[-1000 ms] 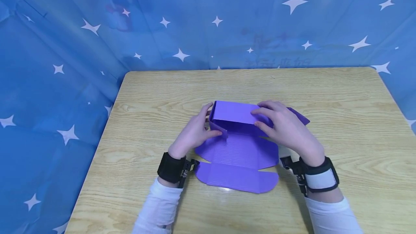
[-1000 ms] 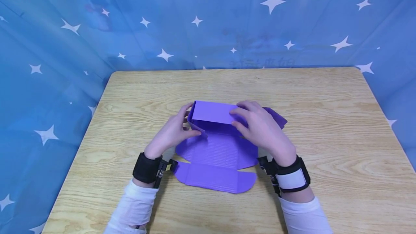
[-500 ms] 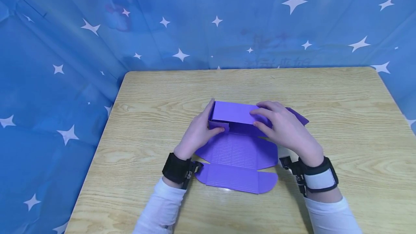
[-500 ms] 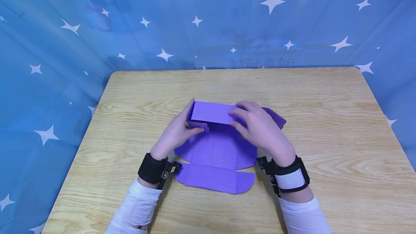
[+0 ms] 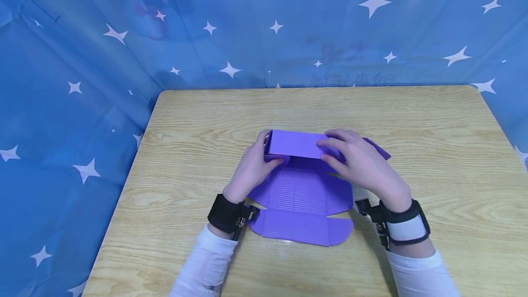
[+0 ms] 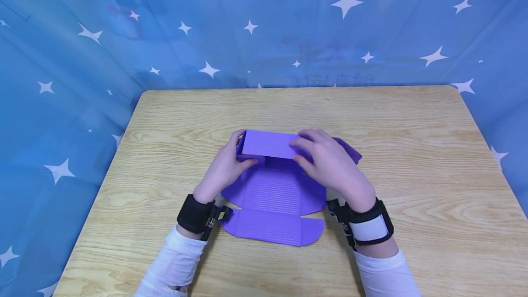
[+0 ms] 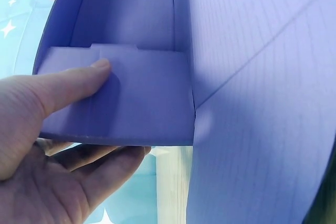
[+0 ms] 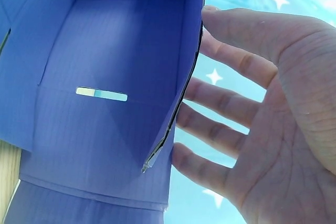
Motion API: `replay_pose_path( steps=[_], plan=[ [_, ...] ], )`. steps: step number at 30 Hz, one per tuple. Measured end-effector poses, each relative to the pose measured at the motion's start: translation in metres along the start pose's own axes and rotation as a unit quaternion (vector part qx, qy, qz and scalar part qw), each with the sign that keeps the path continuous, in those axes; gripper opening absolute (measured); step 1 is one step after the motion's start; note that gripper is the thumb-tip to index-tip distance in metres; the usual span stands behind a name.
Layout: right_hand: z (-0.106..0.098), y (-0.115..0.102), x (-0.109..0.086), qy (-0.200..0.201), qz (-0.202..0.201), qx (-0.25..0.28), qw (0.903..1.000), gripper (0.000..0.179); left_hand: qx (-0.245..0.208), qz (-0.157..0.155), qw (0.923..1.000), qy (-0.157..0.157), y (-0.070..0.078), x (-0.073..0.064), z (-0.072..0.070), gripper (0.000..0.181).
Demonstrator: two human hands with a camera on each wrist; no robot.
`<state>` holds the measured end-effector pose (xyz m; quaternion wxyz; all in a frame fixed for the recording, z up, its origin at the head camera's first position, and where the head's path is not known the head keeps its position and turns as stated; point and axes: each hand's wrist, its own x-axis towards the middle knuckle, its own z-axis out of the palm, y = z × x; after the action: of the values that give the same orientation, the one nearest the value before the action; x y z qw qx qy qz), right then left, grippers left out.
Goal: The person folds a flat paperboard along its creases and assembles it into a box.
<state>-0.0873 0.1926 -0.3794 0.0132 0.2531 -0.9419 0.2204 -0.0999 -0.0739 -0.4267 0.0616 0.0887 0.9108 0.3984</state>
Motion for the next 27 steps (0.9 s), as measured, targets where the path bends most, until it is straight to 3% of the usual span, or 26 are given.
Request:
replay_pose_path(
  steps=[18, 27],
  plan=[
    [0.0008, -0.0012, -0.0004, -0.004, -0.001, -0.002, 1.0000, 0.033, 0.001, -0.001, 0.9999, 0.016, 0.0016, -0.0004, 0.0017, 0.075],
    [0.0016, -0.0024, -0.0002, -0.009, 0.001, 0.000, 1.0000, 0.034, 0.005, 0.013, 0.9990, 0.042, 0.0022, -0.0005, 0.0058, 0.065]
  ],
)
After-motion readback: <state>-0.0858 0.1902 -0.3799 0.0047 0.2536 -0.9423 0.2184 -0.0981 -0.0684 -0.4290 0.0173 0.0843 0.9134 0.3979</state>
